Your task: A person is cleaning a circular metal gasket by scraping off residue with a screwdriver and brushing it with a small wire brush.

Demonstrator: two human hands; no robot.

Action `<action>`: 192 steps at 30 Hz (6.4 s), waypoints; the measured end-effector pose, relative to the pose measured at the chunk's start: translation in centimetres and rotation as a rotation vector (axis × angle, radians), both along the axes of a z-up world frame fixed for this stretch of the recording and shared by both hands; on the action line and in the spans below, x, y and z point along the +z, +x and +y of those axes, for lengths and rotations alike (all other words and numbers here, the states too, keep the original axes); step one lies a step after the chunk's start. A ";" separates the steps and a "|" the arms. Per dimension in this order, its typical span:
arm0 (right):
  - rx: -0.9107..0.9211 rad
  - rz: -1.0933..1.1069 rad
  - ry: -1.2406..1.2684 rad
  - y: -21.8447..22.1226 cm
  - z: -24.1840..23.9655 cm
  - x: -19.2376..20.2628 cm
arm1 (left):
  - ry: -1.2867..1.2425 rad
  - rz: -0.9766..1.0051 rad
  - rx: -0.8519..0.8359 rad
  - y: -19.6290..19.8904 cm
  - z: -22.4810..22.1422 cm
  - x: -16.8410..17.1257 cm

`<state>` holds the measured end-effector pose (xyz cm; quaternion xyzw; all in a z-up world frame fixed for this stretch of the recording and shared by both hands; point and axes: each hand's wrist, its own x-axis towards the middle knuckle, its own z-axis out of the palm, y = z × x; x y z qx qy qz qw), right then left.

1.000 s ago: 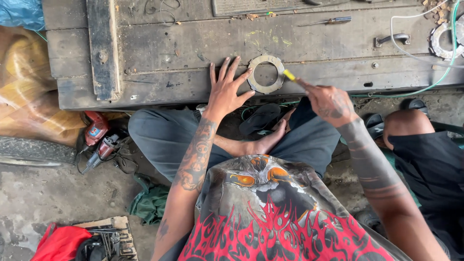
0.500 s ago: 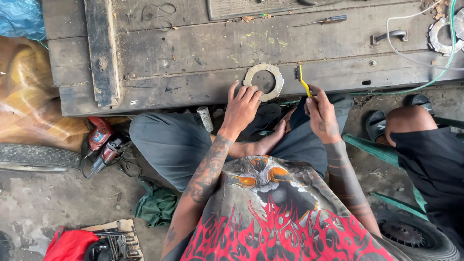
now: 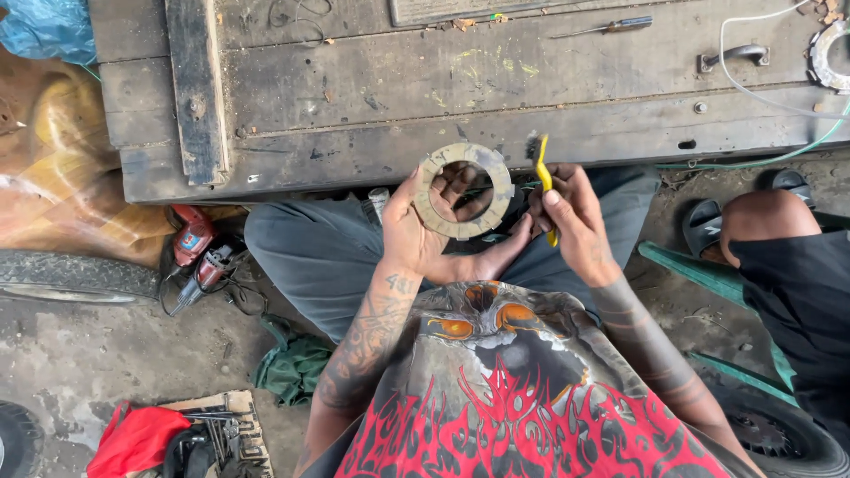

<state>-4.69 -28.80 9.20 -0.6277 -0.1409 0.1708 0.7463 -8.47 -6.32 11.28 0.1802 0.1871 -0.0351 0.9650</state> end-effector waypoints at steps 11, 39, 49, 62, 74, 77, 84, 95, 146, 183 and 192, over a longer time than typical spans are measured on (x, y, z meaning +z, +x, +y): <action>0.069 -0.256 -0.594 -0.6 1.8 5.0 | -0.495 -0.084 -0.098 -2.1 -2.4 2.8; 0.072 -0.432 -0.739 1.0 2.1 8.8 | -0.204 -0.143 -0.179 -3.3 -5.2 -5.9; 0.120 -0.375 -0.730 0.3 2.2 8.9 | -0.255 -0.081 -0.180 -3.7 -5.1 2.2; 0.196 -0.553 -0.737 -0.1 3.3 10.1 | -0.480 0.083 -0.099 -2.7 -5.0 6.6; 0.015 -0.782 -0.960 -0.1 2.2 9.6 | -0.324 0.119 -0.177 -2.2 -5.1 5.0; 0.150 -0.682 -0.755 -0.9 2.6 9.5 | -0.482 0.148 -0.140 -2.2 -4.8 7.6; 0.128 -0.785 -0.807 0.0 2.2 9.8 | -0.328 0.160 -0.214 -2.6 -4.7 3.9; -0.008 -0.878 -0.947 0.4 2.1 11.3 | -0.274 0.202 -0.142 -1.5 -4.7 9.3; -0.090 -0.893 -0.960 0.7 1.6 10.1 | -0.180 -0.196 0.096 -2.2 -6.0 6.4; -0.085 -0.808 -0.856 1.1 3.0 10.0 | -0.377 0.057 -0.068 -2.0 -5.9 3.8; -0.102 -0.833 -0.933 0.6 3.8 9.6 | -0.246 0.142 -0.086 -1.6 -5.3 4.3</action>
